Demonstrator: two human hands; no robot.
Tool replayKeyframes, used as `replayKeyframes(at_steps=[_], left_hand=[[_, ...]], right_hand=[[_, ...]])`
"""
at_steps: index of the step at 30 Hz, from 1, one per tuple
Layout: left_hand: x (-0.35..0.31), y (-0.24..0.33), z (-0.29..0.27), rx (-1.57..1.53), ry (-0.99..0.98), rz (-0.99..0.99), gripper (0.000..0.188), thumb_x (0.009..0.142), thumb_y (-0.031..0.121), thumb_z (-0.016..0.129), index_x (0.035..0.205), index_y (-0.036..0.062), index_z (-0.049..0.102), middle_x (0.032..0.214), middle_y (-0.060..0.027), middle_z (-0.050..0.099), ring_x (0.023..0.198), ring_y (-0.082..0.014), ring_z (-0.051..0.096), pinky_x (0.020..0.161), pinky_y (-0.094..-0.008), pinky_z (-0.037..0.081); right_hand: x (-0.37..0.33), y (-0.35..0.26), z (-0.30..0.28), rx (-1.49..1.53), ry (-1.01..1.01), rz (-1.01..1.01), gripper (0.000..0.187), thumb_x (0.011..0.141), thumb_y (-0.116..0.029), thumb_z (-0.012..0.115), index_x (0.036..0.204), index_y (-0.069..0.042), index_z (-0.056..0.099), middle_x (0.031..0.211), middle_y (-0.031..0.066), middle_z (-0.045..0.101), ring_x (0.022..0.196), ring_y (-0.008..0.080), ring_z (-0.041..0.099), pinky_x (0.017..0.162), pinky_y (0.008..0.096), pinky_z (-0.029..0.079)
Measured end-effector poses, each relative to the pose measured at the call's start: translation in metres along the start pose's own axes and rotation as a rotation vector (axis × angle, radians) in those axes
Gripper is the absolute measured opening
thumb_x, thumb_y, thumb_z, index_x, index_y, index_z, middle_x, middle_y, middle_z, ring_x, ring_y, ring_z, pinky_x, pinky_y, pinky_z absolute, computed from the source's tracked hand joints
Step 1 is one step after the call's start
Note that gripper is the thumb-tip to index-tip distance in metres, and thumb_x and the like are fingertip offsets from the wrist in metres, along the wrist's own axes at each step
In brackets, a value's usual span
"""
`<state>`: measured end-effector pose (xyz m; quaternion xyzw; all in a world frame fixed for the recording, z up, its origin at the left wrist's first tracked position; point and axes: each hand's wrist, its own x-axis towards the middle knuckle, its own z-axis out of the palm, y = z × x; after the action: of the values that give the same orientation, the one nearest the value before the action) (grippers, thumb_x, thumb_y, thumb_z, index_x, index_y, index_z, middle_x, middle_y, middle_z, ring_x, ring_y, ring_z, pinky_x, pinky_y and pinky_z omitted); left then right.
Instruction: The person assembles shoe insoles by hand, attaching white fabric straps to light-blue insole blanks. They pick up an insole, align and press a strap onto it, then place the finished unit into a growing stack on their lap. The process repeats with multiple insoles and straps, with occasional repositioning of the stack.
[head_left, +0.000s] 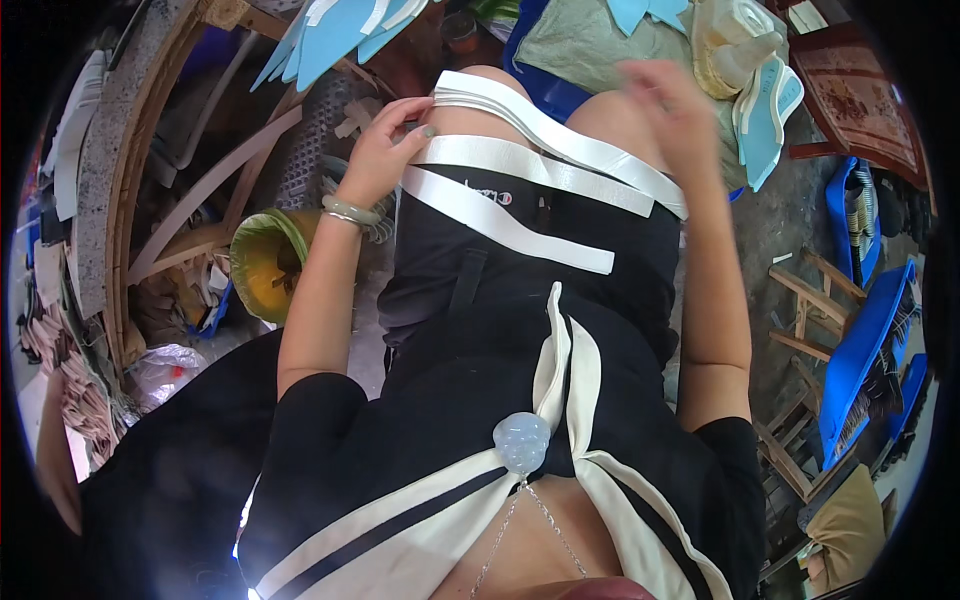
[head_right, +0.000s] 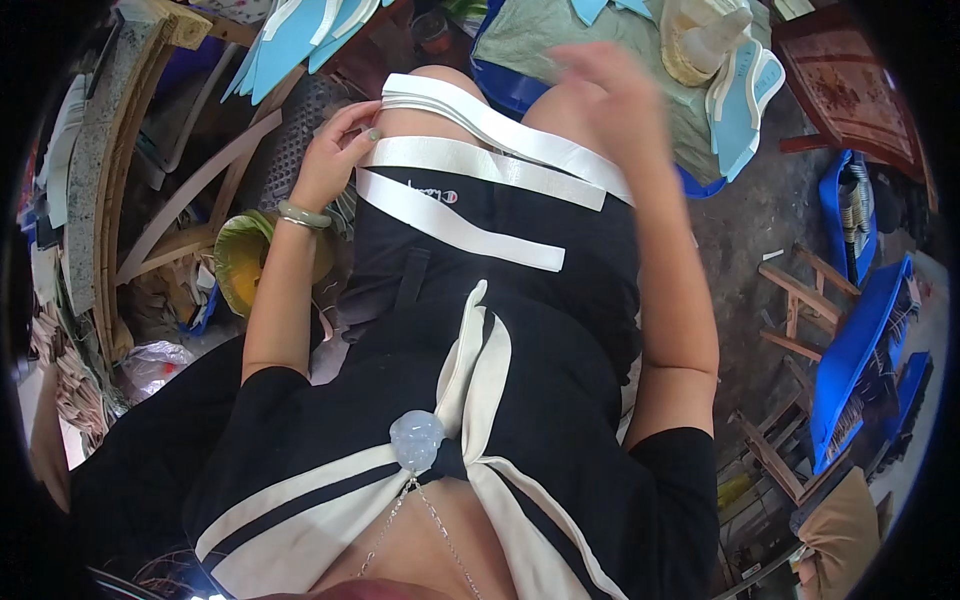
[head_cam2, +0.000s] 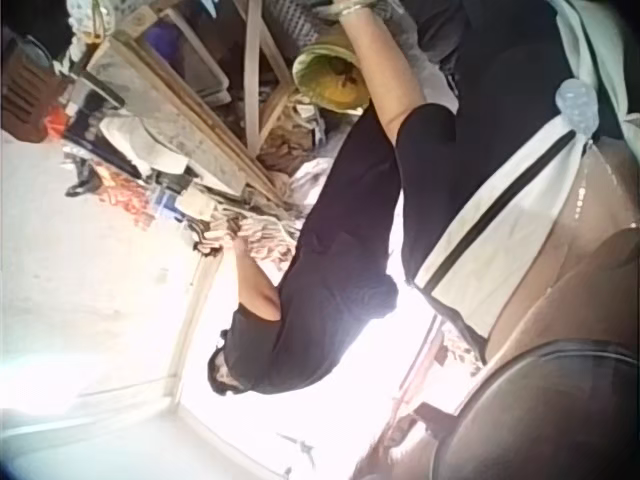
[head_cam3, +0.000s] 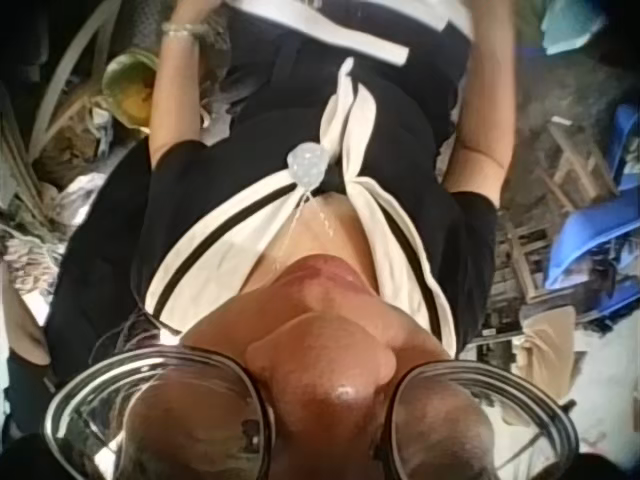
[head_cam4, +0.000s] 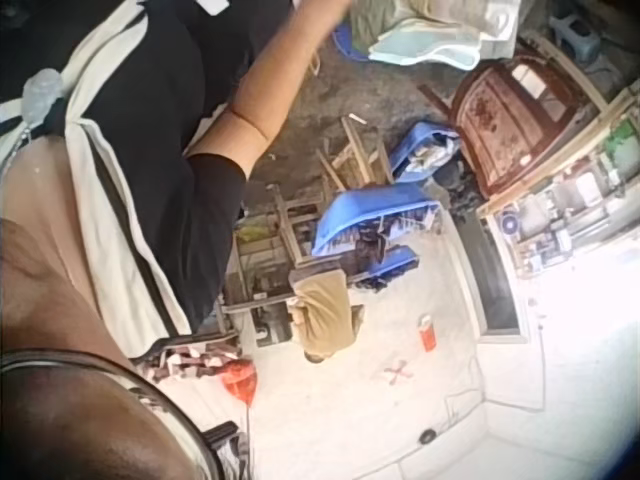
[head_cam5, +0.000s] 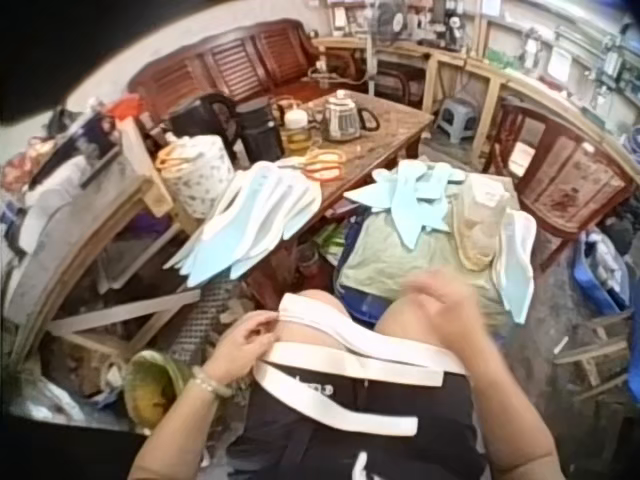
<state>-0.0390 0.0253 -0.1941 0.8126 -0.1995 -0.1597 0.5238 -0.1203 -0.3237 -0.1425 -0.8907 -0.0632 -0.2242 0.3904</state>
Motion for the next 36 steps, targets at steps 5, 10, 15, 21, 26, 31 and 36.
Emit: replayKeyframes(at_steps=[5, 10, 15, 21, 26, 31, 36], left_hand=[[-0.001, 0.008, 0.001, -0.043, -0.020, 0.000, 0.039, 0.085, 0.011, 0.062, 0.122, 0.0031, 0.058, 0.119, -0.0070, 0.058, 0.107, -0.0170, 0.058, 0.093, -0.0291, 0.045], [0.003, 0.007, 0.003, 0.030, 0.085, 0.047, 0.043, 0.085, 0.010, 0.061, 0.127, 0.0039, 0.055, 0.119, -0.0079, 0.058, 0.105, -0.0175, 0.058, 0.091, -0.0297, 0.047], [0.025, 0.007, 0.006, 0.012, 0.045, -0.015, 0.041, 0.087, 0.012, 0.061, 0.127, 0.0040, 0.055, 0.116, -0.0087, 0.059, 0.101, -0.0166, 0.059, 0.087, -0.0283, 0.048], [0.018, -0.003, -0.003, -0.116, 0.002, -0.110, 0.039, 0.086, 0.014, 0.064, 0.123, 0.0036, 0.058, 0.111, -0.0054, 0.062, 0.098, -0.0156, 0.059, 0.087, -0.0285, 0.048], [-0.013, -0.004, -0.020, -0.084, -0.151, -0.122, 0.042, 0.083, 0.016, 0.068, 0.122, 0.0030, 0.058, 0.116, -0.0060, 0.059, 0.103, -0.0159, 0.057, 0.092, -0.0292, 0.046], [-0.039, -0.009, -0.025, -0.018, -0.089, -0.049, 0.056, 0.078, 0.018, 0.074, 0.127, 0.0043, 0.051, 0.121, -0.0067, 0.054, 0.111, -0.0170, 0.053, 0.096, -0.0320, 0.044], [-0.063, -0.028, -0.015, -0.295, -0.148, -0.331, 0.068, 0.075, 0.020, 0.077, 0.132, 0.0037, 0.044, 0.115, -0.0080, 0.054, 0.104, -0.0154, 0.054, 0.090, -0.0327, 0.047]], right_hand=[[-0.008, -0.061, 0.074, 0.095, -0.269, -0.119, 0.017, 0.080, -0.011, 0.069, 0.095, -0.003, 0.069, 0.089, 0.0074, 0.065, 0.072, 0.0205, 0.064, 0.066, 0.0311, 0.050], [0.012, -0.050, 0.092, -0.054, -0.187, -0.011, 0.022, 0.081, -0.015, 0.068, 0.101, -0.006, 0.068, 0.088, 0.0081, 0.063, 0.075, 0.0231, 0.064, 0.068, 0.0330, 0.051], [0.020, -0.065, 0.107, -0.011, -0.282, -0.088, 0.024, 0.080, -0.016, 0.068, 0.102, -0.008, 0.068, 0.092, 0.0083, 0.062, 0.081, 0.0264, 0.063, 0.072, 0.0366, 0.051], [-0.008, -0.087, 0.104, 0.050, -0.385, -0.235, 0.025, 0.071, -0.012, 0.072, 0.096, -0.008, 0.070, 0.088, 0.0075, 0.061, 0.089, 0.0267, 0.060, 0.077, 0.0374, 0.050], [-0.017, -0.077, 0.112, 0.046, -0.371, -0.193, 0.020, 0.072, -0.012, 0.072, 0.091, -0.006, 0.069, 0.088, 0.0060, 0.060, 0.088, 0.0250, 0.059, 0.078, 0.0366, 0.050], [-0.023, -0.094, 0.108, -0.004, -0.363, -0.262, 0.025, 0.071, -0.019, 0.075, 0.090, -0.006, 0.068, 0.086, 0.0078, 0.059, 0.083, 0.0266, 0.059, 0.072, 0.0371, 0.050], [-0.047, -0.117, 0.110, -0.093, -0.481, -0.273, 0.036, 0.069, -0.021, 0.076, 0.099, -0.004, 0.064, 0.089, 0.0078, 0.055, 0.086, 0.0263, 0.056, 0.073, 0.0377, 0.049]])
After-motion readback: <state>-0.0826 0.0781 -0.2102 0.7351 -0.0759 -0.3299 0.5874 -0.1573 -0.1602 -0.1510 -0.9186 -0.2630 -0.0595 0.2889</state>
